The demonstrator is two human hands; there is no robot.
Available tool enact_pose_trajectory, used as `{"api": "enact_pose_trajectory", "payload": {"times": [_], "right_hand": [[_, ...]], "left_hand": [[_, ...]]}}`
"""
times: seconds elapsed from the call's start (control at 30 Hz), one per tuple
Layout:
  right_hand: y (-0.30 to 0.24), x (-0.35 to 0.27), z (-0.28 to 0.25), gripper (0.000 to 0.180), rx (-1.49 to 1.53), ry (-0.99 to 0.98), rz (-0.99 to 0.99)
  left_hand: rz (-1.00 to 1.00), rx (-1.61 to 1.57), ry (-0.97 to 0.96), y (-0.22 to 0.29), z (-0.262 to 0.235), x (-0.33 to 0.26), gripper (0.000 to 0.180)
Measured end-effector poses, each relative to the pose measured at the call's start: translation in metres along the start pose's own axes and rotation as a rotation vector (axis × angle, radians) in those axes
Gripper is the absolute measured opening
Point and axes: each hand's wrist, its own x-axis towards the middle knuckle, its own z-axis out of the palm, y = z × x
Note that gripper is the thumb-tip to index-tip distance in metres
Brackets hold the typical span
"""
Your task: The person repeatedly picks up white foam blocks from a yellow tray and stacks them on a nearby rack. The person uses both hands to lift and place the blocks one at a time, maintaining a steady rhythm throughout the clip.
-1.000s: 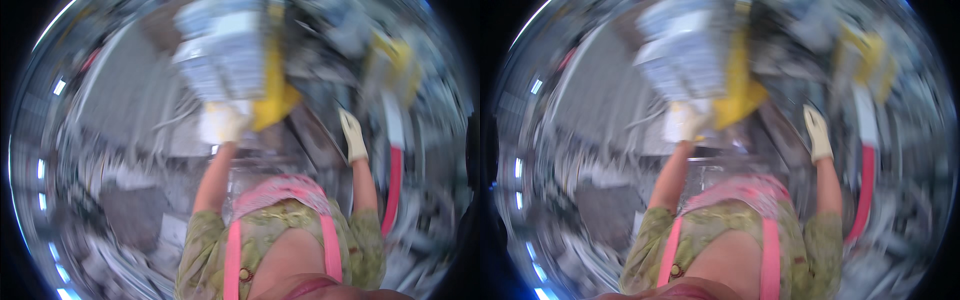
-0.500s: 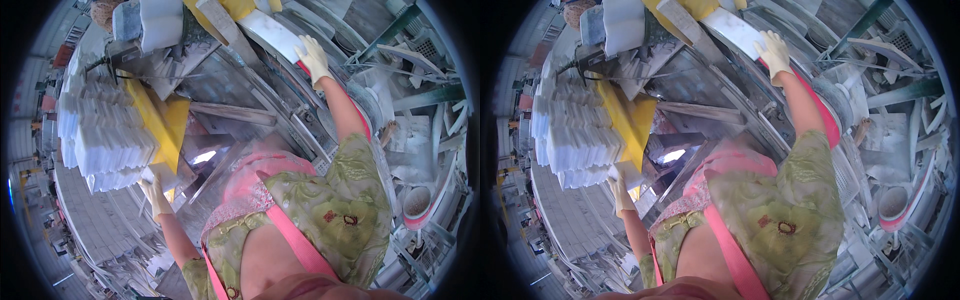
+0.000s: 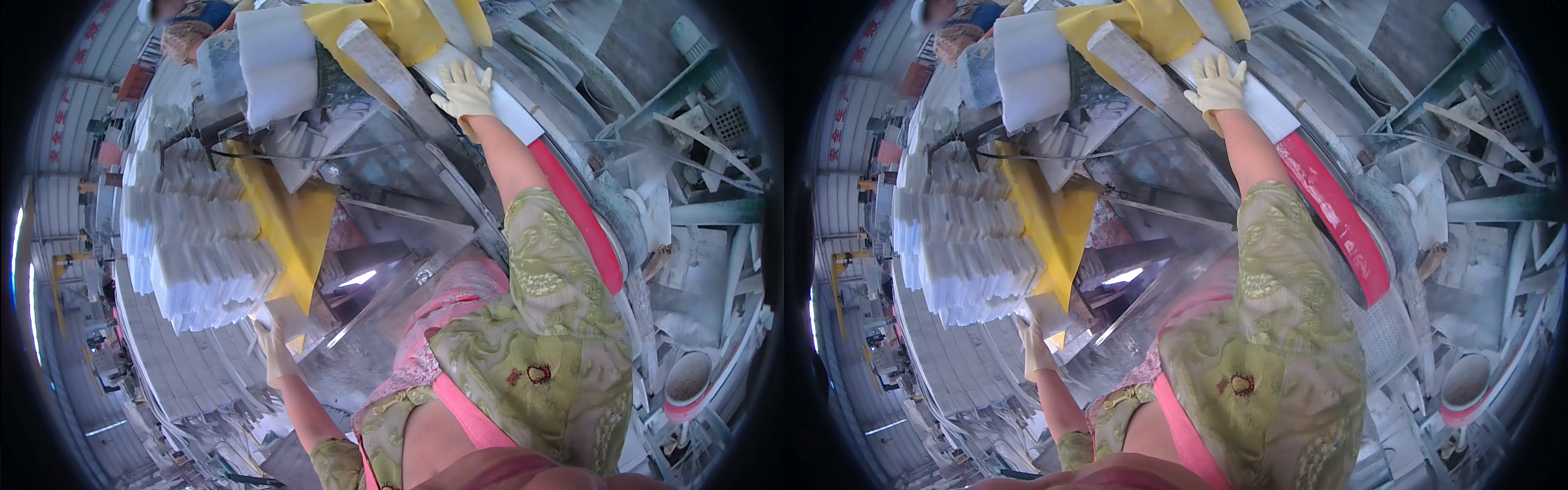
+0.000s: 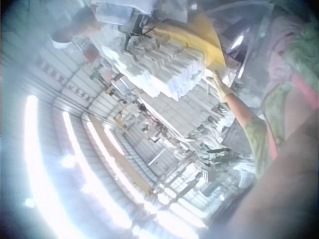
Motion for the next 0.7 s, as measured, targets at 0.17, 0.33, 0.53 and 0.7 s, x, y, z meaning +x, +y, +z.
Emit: {"api": "enact_pose_trajectory", "payload": {"times": [0.17, 0.33, 0.53, 0.7], "right_hand": [[0.013, -0.020, 0.006, 0.073, -0.015, 0.001, -0.044], [0.021, -0.046, -0.007, 0.073, -0.066, -0.041, -0.064], [0.043, -0.087, -0.005, 0.078, -0.135, -0.129, -0.044], [0.078, -0.117, -0.033, 0.075, 0.160, -0.194, -0.092]], "left_hand": [[0.048, -0.093, -0.055, -0.005, -0.001, 0.006, 0.107], [0.088, -0.030, 0.016, -0.002, 0.004, 0.005, 0.101], [0.138, -0.131, -0.025, 0.011, 0.007, -0.003, 0.090], [0.209, -0.113, -0.007, 0.010, 0.009, 0.001, 0.086]]}}
